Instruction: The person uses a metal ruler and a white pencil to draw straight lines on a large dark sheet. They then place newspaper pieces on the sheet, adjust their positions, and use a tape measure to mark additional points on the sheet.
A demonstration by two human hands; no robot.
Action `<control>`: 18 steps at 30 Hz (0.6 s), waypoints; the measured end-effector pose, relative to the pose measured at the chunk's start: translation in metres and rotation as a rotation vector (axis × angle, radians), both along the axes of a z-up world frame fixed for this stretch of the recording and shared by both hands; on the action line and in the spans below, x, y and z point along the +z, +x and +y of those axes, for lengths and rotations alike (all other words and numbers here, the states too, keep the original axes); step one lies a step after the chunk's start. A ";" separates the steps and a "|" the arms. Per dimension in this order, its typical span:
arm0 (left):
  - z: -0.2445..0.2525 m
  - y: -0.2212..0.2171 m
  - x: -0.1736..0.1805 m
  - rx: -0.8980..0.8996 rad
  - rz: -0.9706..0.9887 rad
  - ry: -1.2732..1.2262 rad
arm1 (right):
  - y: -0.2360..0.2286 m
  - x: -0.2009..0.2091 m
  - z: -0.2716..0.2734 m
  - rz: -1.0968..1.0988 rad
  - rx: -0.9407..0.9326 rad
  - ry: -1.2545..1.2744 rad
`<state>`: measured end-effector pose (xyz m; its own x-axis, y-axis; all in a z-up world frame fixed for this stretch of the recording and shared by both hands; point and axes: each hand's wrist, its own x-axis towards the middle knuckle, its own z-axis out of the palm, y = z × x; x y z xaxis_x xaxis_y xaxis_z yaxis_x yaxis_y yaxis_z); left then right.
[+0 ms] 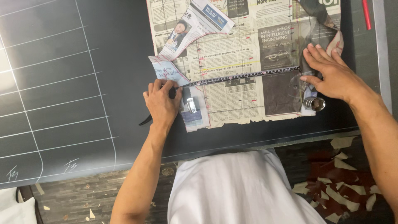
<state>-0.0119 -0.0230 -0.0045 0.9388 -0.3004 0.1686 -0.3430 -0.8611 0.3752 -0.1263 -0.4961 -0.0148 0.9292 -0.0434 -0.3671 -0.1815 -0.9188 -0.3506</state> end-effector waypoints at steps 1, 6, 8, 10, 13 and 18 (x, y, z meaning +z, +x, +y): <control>0.000 -0.001 0.000 -0.001 -0.001 0.001 | -0.001 -0.001 -0.001 -0.006 0.001 0.007; -0.001 -0.003 0.001 0.002 -0.007 0.004 | 0.000 0.000 -0.001 -0.060 0.050 0.044; -0.001 -0.001 0.002 -0.007 -0.006 -0.016 | 0.003 0.006 0.002 -0.027 0.019 0.046; 0.002 -0.001 0.004 -0.026 0.003 -0.065 | 0.004 0.015 0.009 -0.044 -0.010 0.083; 0.017 0.001 0.009 -0.055 -0.007 -0.174 | 0.000 0.035 0.017 -0.179 -0.078 0.179; 0.068 -0.018 0.026 0.084 -0.037 -0.316 | -0.048 0.076 0.028 -0.171 -0.399 0.246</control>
